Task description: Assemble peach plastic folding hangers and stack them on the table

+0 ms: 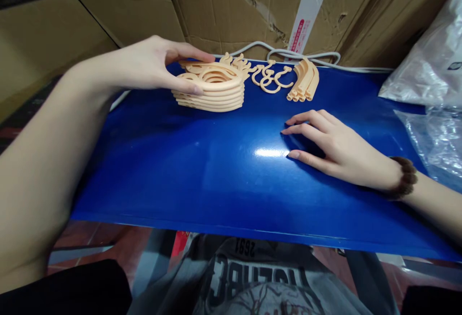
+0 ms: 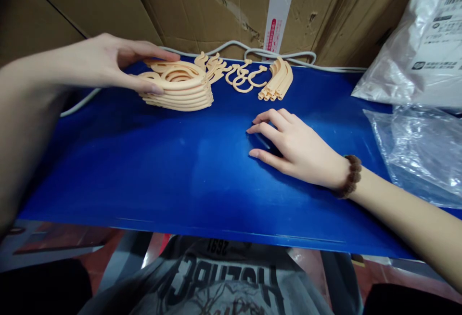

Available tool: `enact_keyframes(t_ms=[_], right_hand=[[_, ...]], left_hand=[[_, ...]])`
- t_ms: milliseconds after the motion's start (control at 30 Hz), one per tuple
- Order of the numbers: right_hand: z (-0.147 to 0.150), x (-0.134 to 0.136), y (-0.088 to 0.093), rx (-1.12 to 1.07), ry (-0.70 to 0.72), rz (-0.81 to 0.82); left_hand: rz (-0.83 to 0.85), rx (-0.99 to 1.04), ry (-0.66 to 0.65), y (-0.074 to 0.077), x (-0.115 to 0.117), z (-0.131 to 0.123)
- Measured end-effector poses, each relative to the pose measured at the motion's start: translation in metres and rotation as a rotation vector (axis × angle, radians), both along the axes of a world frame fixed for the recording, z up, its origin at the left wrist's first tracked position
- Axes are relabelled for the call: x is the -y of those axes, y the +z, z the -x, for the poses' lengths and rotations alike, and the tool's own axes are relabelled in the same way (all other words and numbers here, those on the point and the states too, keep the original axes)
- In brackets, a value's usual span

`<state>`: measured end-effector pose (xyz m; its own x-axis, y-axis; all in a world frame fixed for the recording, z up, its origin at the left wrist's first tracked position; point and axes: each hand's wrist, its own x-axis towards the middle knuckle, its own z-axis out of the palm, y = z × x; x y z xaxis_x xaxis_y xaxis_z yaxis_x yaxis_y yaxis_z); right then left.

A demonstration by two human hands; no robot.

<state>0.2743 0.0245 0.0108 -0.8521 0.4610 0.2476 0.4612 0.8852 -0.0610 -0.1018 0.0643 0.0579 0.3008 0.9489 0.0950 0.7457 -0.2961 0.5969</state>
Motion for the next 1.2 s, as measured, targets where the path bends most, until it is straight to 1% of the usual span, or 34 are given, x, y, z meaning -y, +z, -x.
enact_keyframes(t_ms=[133,567,700,767,833,867,900,967,1100,1200], right_hand=[[0.001,0.001,0.0,0.009,0.001,-0.006],[0.0,0.002,0.002,0.024,0.0,-0.014],[0.0,0.001,0.001,0.018,0.002,-0.014],[0.0,0.001,0.0,0.018,0.001,-0.015],[0.0,0.0,0.0,0.015,0.003,-0.016],[0.0,0.0,0.0,0.013,0.004,-0.015],[0.0,0.0,0.0,0.011,0.007,-0.013],[0.0,0.0,0.001,0.01,0.009,-0.01],[0.0,0.0,0.002,0.013,0.008,-0.008],[0.0,0.0,0.002,0.016,0.003,-0.005]], left_hand=[[0.01,0.032,-0.016,-0.002,-0.001,0.001],[-0.032,0.025,-0.064,-0.007,-0.009,0.005],[-0.004,0.052,-0.066,-0.006,-0.01,0.007],[-0.011,0.134,-0.051,-0.003,-0.009,0.008],[-0.059,0.191,0.015,-0.001,-0.007,0.01],[-0.089,0.189,0.056,0.001,-0.007,0.012],[-0.112,0.163,0.095,0.001,-0.007,0.014],[-0.126,0.072,0.122,0.001,-0.009,0.021],[-0.132,-0.096,0.091,-0.002,-0.016,0.032],[-0.119,-0.116,0.098,-0.004,-0.02,0.033]])
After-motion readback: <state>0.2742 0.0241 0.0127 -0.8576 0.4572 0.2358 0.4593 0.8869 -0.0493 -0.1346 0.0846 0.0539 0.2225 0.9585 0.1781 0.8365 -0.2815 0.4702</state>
